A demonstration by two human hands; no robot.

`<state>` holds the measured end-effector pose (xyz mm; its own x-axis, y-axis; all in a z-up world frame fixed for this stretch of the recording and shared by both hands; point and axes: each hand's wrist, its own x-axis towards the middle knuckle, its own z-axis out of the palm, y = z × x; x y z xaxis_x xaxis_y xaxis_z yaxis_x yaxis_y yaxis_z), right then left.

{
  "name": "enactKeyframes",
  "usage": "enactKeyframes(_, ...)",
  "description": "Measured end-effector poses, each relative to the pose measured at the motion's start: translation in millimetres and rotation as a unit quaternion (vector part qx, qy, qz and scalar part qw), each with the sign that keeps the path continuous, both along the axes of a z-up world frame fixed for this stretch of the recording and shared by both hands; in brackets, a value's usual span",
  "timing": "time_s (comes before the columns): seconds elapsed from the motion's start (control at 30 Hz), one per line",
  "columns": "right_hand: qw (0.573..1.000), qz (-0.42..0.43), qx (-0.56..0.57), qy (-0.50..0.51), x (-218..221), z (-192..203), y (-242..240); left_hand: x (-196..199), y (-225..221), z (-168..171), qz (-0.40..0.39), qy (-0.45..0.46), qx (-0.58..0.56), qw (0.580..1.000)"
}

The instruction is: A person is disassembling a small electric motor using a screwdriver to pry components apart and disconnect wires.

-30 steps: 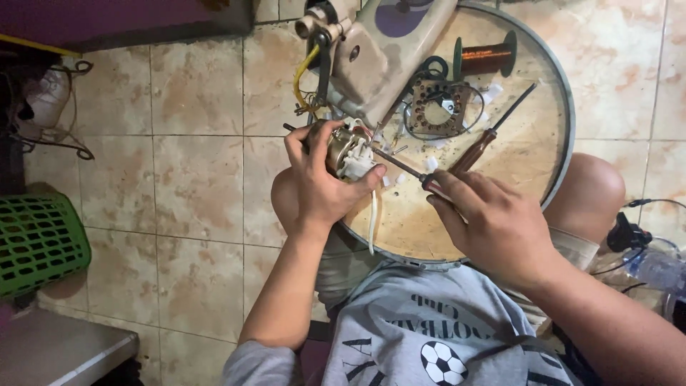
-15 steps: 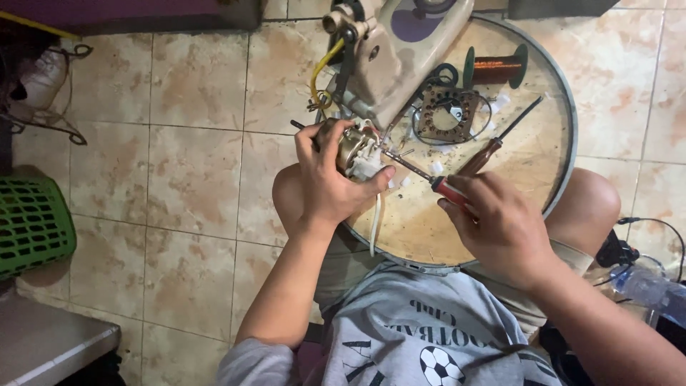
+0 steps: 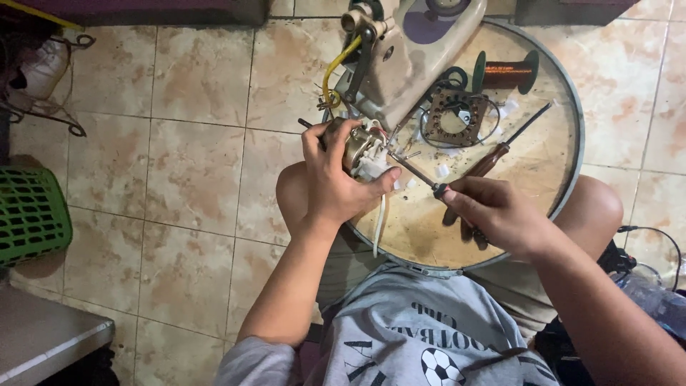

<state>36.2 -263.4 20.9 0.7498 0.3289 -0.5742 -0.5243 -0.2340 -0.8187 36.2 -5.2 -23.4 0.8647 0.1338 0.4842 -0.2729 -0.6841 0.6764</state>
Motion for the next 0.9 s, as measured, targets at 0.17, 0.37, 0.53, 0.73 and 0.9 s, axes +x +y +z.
enactKeyframes(0.17,0.919,0.153,-0.274,-0.238,-8,18,7,1,-1,-5,0.005,-0.01,0.017,1.0)
enactKeyframes(0.37,0.9,0.14,-0.271,-0.312,-8,3,5,1,-1,-5,0.003,-0.009,0.004,1.0)
enactKeyframes(0.53,0.675,0.111,-0.399,-0.611,-20,-11,3,1,-2,-2,0.016,0.001,-0.005,1.0)
enactKeyframes(0.73,0.602,0.112,-0.473,-0.633,-14,-32,2,1,-5,0,0.029,-0.004,0.008,1.0)
enactKeyframes(0.9,0.867,0.201,-0.351,-0.292,-10,-2,22,0,-2,4,0.018,0.005,0.018,1.0)
